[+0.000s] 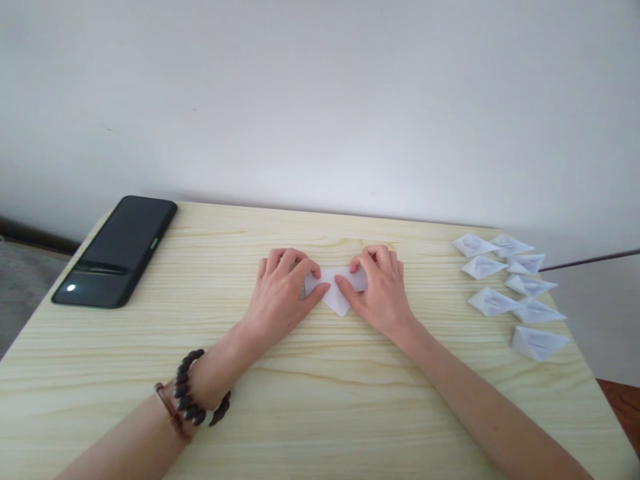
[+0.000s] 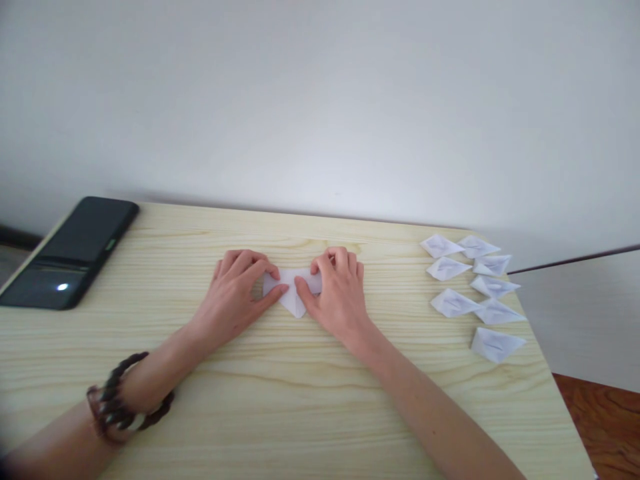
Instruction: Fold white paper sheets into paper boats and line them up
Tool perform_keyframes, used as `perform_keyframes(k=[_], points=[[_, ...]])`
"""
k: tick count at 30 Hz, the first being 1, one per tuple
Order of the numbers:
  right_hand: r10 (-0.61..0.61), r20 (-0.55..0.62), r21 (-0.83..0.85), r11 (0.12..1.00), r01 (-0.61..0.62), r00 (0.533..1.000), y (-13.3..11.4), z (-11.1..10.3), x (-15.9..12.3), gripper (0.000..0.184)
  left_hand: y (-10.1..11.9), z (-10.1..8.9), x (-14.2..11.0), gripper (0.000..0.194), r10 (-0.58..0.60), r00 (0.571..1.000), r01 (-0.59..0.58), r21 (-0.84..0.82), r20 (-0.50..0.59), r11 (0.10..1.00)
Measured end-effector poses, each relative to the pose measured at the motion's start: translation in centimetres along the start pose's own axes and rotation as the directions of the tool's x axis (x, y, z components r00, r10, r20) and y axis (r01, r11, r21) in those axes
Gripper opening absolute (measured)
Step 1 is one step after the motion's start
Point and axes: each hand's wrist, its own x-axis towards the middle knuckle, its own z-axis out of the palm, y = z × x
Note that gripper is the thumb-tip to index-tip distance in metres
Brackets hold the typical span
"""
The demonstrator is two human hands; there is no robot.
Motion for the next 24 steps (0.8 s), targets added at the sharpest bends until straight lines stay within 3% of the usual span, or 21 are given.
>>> perform_keyframes(k=[8, 15, 21, 24], points=[[-0.021, 0.136, 0.125, 0.992, 0.004, 0.990, 0.9, -1.1, 0.1, 0.014, 0.0, 0.0, -0.3, 0.018, 0.006, 0.999, -0.009, 0.058, 0.037, 0.998], [-0.065, 0.263, 0.343, 0.939, -0.030, 0.962, 2.7, -2.8, 0.9, 0.024, 0.1, -0.1, -0.5, 0.018, -0.013, 0.999, 0.010, 0.075, 0.048, 0.997], [-0.027, 0.254, 0.371, 0.926, -0.071, 0.967, 4.8, -3.4, 1.0, 0.024, -0.2, 0.1, -0.4, 0.022, -0.002, 1.000, 0.001, 0.076, 0.017, 0.997], [-0.070, 0.219, 0.354, 0.935, -0.012, 0.973, 5.0, -2.9, 0.7, 0.027, -0.2, 0.2, -0.5, 0.032, 0.022, 1.000, -0.021, 0.079, -0.012, 0.997]])
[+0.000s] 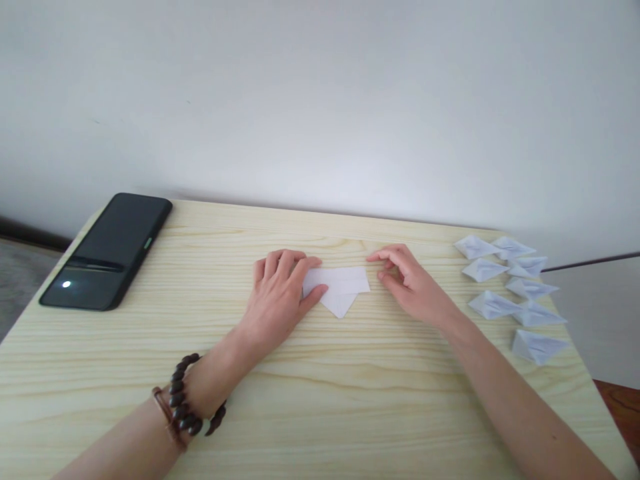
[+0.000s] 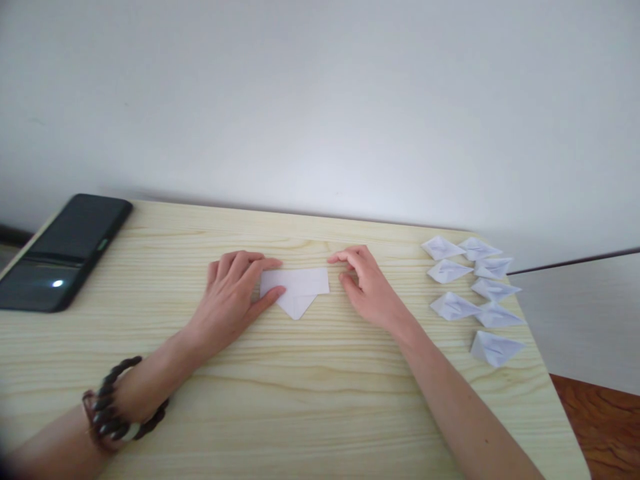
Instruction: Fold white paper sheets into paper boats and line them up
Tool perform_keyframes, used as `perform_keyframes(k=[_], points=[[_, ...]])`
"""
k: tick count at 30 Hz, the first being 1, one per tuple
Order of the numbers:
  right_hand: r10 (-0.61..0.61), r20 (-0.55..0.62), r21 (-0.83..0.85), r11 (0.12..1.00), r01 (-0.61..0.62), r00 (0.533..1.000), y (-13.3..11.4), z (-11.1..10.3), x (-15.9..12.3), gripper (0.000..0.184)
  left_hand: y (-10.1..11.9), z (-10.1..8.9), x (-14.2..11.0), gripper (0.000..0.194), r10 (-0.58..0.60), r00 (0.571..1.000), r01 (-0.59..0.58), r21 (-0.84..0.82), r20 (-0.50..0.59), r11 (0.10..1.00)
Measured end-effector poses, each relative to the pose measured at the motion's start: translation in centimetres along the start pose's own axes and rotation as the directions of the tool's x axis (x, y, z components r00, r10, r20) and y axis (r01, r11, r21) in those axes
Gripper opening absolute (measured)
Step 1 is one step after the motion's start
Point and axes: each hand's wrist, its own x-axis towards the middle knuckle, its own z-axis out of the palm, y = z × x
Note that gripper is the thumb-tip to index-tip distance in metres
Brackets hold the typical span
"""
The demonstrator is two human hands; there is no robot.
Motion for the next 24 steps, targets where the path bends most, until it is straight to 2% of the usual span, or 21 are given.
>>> perform_keyframes(k=[3, 5, 8, 11, 15, 18, 24], points=[[-0.031, -0.092, -0.091, 0.996, 0.022, 0.995, -0.6, 1.2, -0.2, 0.026, 0.0, 0.0, 0.0, 0.032, 0.046, 0.999, -0.047, -0.013, -0.027, 0.999], [-0.066, -0.112, -0.190, 0.981, 0.043, 0.991, -1.4, 2.1, -0.2, 0.032, -0.1, 0.0, -0.1, 0.028, 0.066, 0.997, -0.067, -0.031, -0.035, 0.997], [-0.110, -0.048, -0.272, 0.958, 0.094, 0.993, -2.7, 3.2, 0.0, 0.041, -0.2, 0.0, -0.1, 0.025, 0.061, 0.997, -0.063, -0.051, -0.039, 0.997], [-0.121, 0.008, -0.222, 0.968, 0.119, 0.993, -3.5, 3.6, 0.6, 0.033, -0.2, 0.0, 0.0, 0.029, 0.045, 0.998, -0.047, -0.062, -0.042, 0.997], [-0.082, 0.038, -0.133, 0.987, 0.086, 0.996, -3.8, 3.1, 1.2, 0.026, -0.2, -0.1, -0.1, 0.038, 0.060, 0.998, -0.062, -0.061, -0.031, 0.996], [-0.048, 0.060, -0.072, 0.996, 0.052, 0.997, -4.0, 2.7, 1.4, 0.024, -0.2, -0.2, 0.0, 0.033, 0.068, 0.998, -0.069, -0.078, -0.015, 0.995], [-0.062, 0.058, 0.002, 0.998, 0.062, 0.996, -4.1, 2.6, 1.3, 0.042, -0.3, -0.5, 0.2, 0.013, 0.027, 1.000, -0.025, -0.251, 0.005, 0.968]])
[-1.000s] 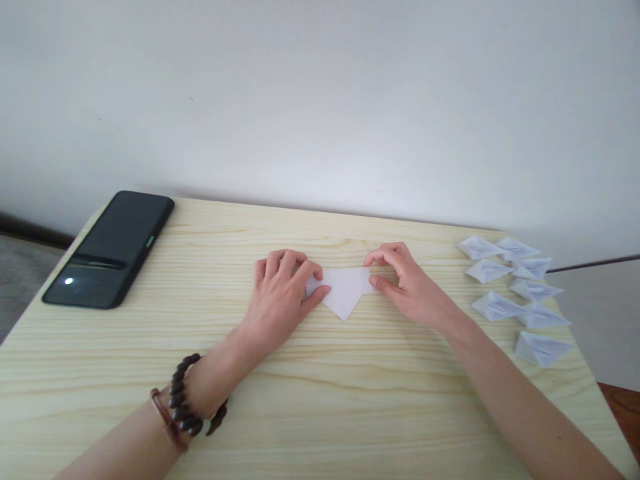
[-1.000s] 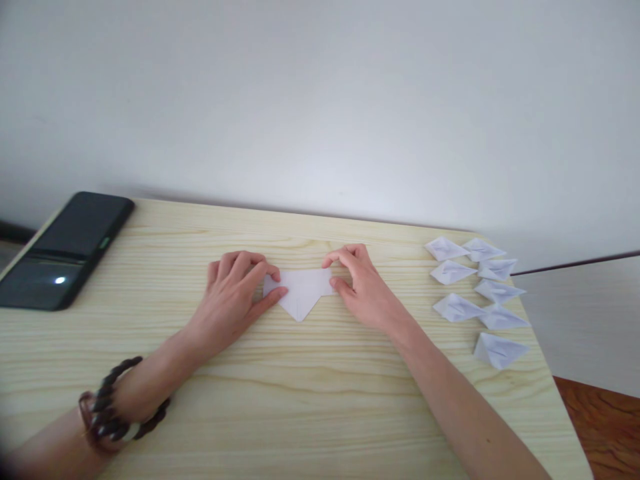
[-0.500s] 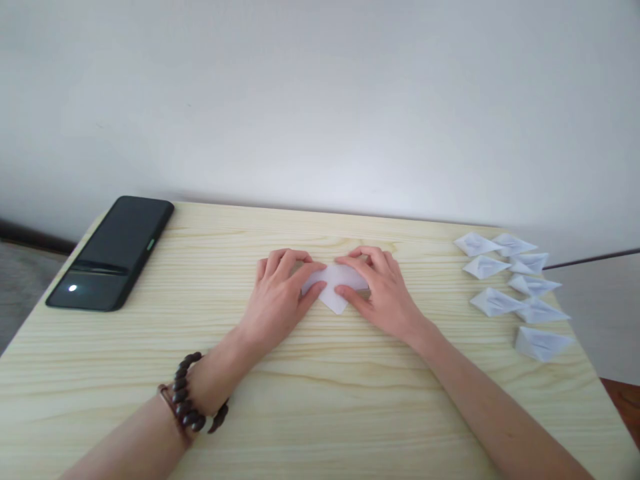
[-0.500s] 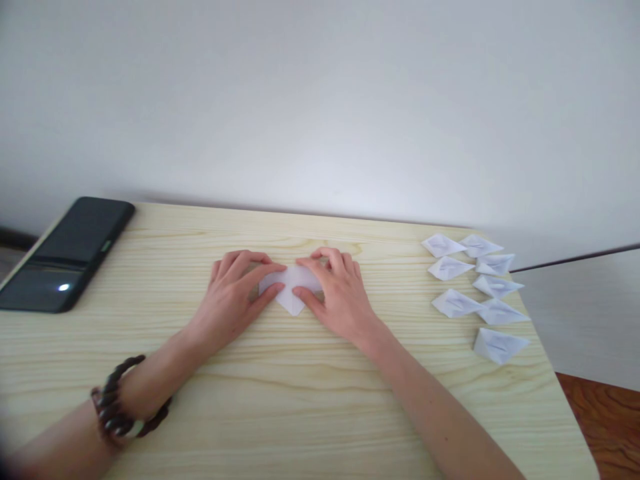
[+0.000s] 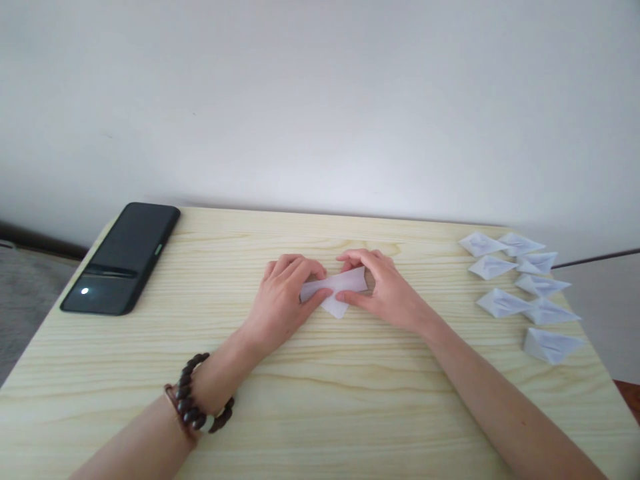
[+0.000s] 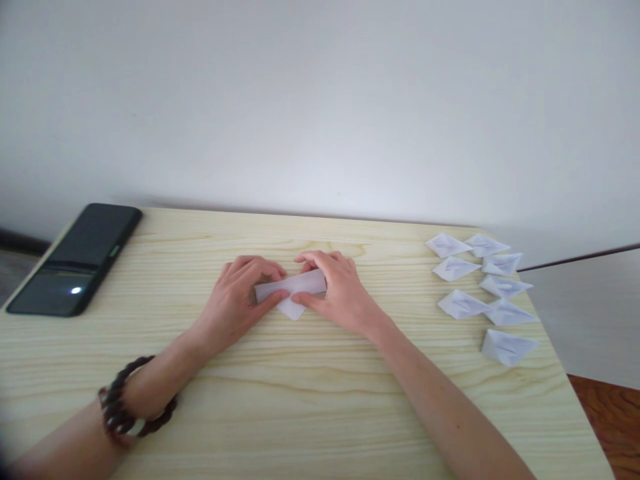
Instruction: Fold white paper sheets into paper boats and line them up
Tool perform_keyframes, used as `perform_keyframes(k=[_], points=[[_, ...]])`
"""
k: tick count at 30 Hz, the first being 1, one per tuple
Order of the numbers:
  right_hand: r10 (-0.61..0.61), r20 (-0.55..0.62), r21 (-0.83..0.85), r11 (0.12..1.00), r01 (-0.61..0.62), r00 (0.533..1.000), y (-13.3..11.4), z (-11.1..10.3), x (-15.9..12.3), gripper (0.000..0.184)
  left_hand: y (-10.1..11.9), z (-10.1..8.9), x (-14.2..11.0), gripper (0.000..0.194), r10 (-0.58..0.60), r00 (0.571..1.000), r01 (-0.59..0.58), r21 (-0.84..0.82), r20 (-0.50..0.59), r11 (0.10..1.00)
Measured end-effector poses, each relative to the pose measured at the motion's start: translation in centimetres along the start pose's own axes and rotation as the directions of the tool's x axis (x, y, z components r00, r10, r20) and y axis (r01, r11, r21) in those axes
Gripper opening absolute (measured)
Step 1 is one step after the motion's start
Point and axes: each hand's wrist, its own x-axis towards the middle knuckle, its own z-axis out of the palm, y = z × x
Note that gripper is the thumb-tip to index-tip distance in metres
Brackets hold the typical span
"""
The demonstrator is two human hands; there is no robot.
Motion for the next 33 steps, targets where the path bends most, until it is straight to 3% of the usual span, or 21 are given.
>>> perform_keyframes(k=[5, 8, 14, 22, 28, 33], points=[[0.006, -0.020, 0.182, 0.983, -0.002, 1.000, 0.0, 0.4, 0.0, 0.016, 0.3, -0.2, 0.0, 0.011, -0.095, 0.995, 0.088, -0.211, -0.026, 0.973], [0.061, -0.059, 0.339, 0.940, -0.037, 0.996, -0.1, 0.6, -0.1, 0.013, 0.6, -0.4, 0.1, 0.017, -0.154, 0.988, 0.147, -0.303, 0.000, 0.942], [0.087, -0.038, 0.391, 0.918, -0.066, 0.995, -0.2, 0.7, -0.3, 0.018, 1.1, -0.9, 0.2, 0.020, -0.238, 0.968, 0.246, -0.474, 0.078, 0.845], [0.045, -0.039, 0.336, 0.941, -0.029, 0.998, 0.0, 0.7, -0.6, 0.024, 1.3, -1.0, 0.1, 0.020, -0.333, 0.931, 0.360, -0.528, 0.151, 0.769], [0.093, 0.033, 0.423, 0.901, -0.098, 0.995, 0.3, 0.4, -0.6, 0.028, 1.1, -1.5, 0.4, 0.022, -0.328, 0.918, 0.395, -0.555, 0.222, 0.731], [0.112, 0.022, 0.471, 0.875, -0.109, 0.993, 0.5, 0.0, -0.6, 0.029, 0.5, -1.5, 0.5, 0.022, -0.290, 0.934, 0.357, -0.580, 0.209, 0.732]])
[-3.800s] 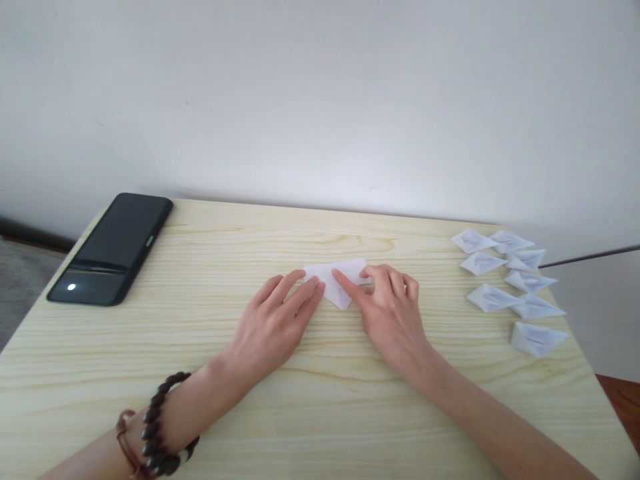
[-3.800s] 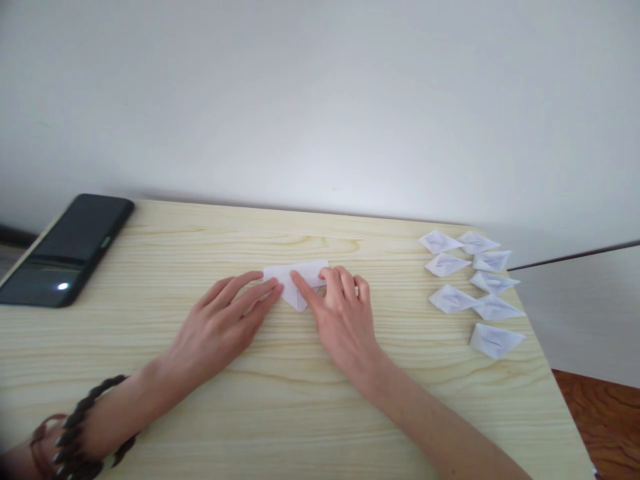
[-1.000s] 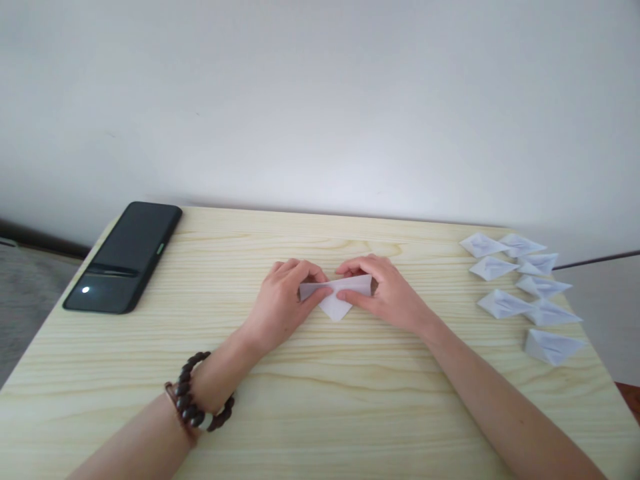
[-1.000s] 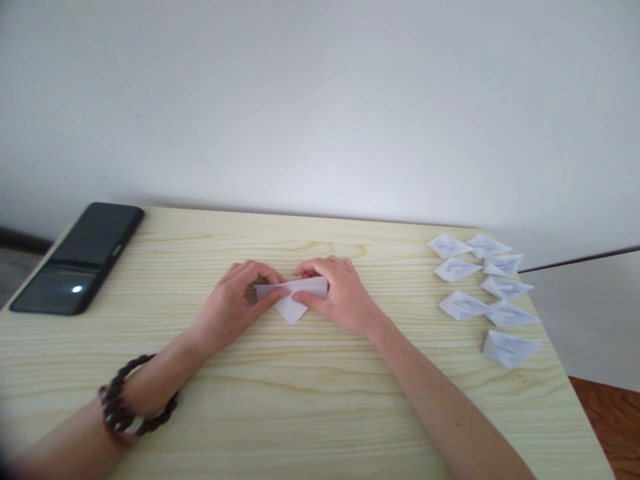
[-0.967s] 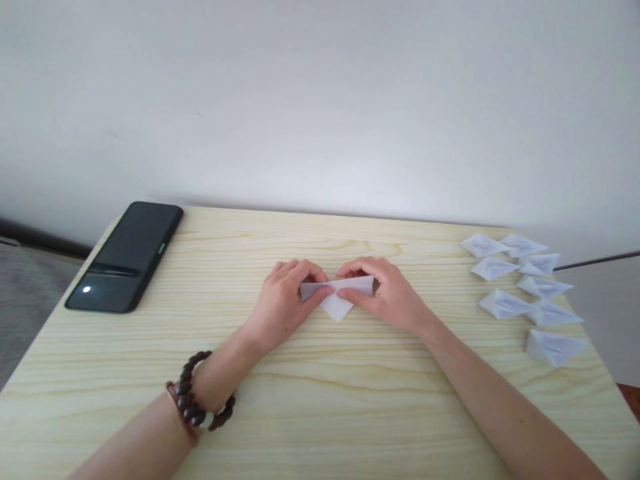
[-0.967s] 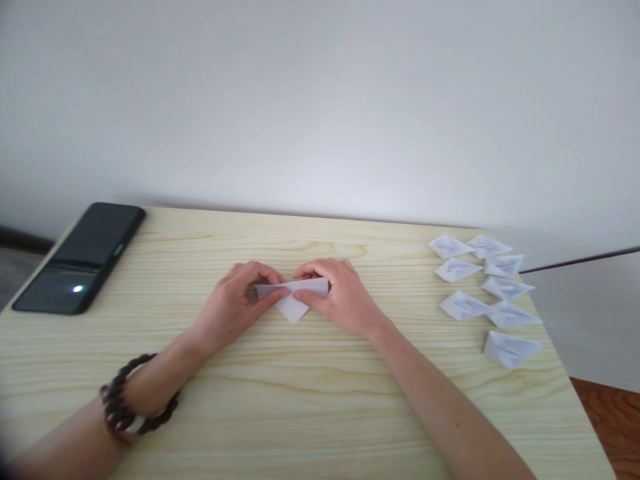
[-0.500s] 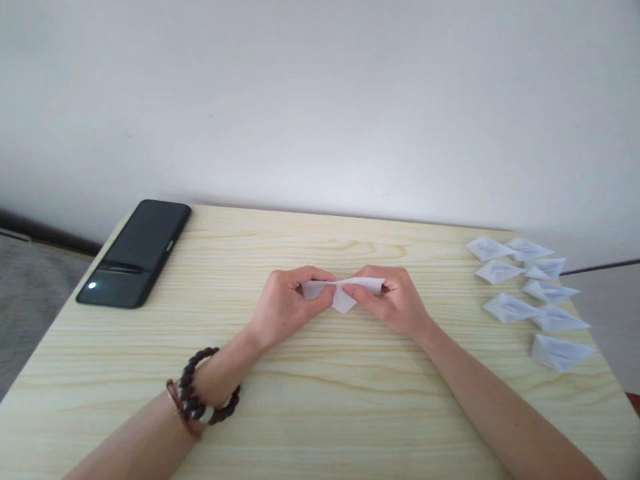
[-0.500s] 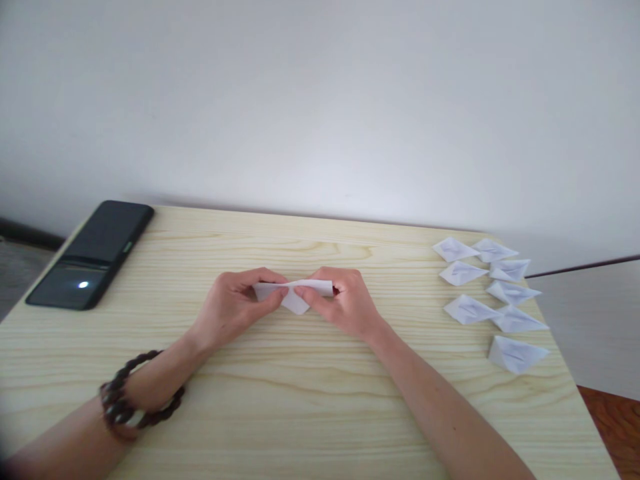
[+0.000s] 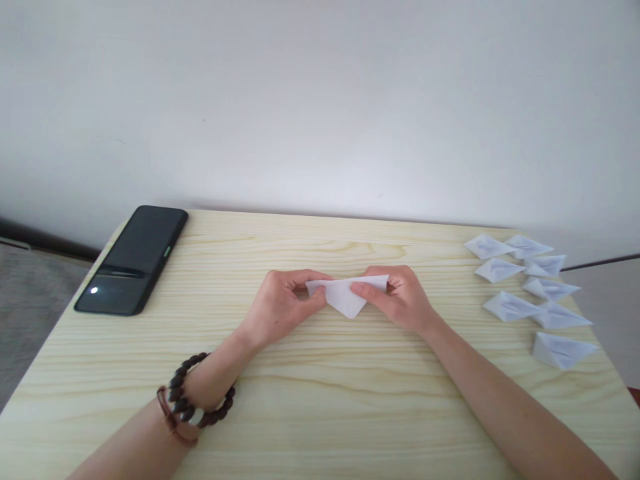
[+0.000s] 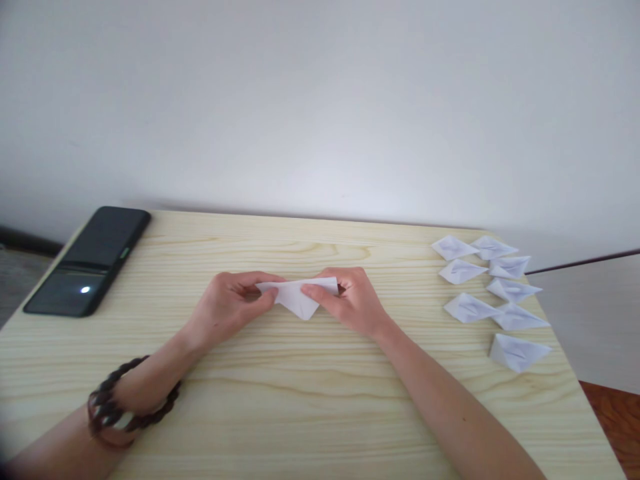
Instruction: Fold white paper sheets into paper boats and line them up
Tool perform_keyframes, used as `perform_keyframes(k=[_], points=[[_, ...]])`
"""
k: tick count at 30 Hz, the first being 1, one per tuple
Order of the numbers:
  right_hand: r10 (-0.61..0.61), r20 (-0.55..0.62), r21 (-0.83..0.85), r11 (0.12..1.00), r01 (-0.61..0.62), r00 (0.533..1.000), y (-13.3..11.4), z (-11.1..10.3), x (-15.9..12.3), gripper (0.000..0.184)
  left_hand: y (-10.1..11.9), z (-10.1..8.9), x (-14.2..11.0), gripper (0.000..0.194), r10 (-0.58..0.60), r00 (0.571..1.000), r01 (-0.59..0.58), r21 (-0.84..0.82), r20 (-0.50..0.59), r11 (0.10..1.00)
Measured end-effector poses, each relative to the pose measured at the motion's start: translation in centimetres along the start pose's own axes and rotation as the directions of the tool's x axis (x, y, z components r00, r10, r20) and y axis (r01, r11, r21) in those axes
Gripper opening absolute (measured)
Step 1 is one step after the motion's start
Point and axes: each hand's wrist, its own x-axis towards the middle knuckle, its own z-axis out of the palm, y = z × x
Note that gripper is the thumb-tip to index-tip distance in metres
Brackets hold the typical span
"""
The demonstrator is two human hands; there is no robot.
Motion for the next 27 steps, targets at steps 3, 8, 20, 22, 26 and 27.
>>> perform_keyframes(k=[3, 8, 20, 22, 26, 27], points=[[0.013, -0.031, 0.067, 0.998, -0.011, 0.999, 0.5, -0.5, 0.0, 0.030, -0.3, -0.4, 0.2, 0.022, 0.016, 1.000, -0.015, -0.051, 0.013, 0.999], [0.066, -0.118, 0.064, 0.996, -0.059, 0.991, 1.3, -0.7, 0.1, 0.037, -0.4, -1.0, 0.3, 0.024, 0.072, 0.996, -0.068, -0.084, 0.047, 0.994], [0.017, -0.119, -0.071, 0.997, -0.026, 0.993, 0.1, 0.3, 0.0, 0.032, -0.1, -1.1, -0.1, 0.027, 0.157, 0.975, -0.144, -0.088, 0.157, 0.986], [0.008, -0.125, -0.083, 0.996, -0.018, 0.992, 0.1, 0.3, 0.0, 0.033, 0.0, -1.2, -0.2, 0.028, 0.157, 0.972, -0.143, -0.089, 0.177, 0.986], [-0.019, -0.130, -0.114, 0.993, 0.004, 0.991, 0.0, 0.4, -0.1, 0.034, 0.0, -0.9, -0.3, 0.032, 0.104, 0.983, -0.097, -0.055, 0.154, 0.994], [-0.026, -0.128, -0.121, 0.993, 0.011, 0.991, 0.0, 0.4, -0.1, 0.035, 0.0, -0.8, -0.2, 0.032, 0.082, 0.988, -0.076, -0.048, 0.134, 0.996]])
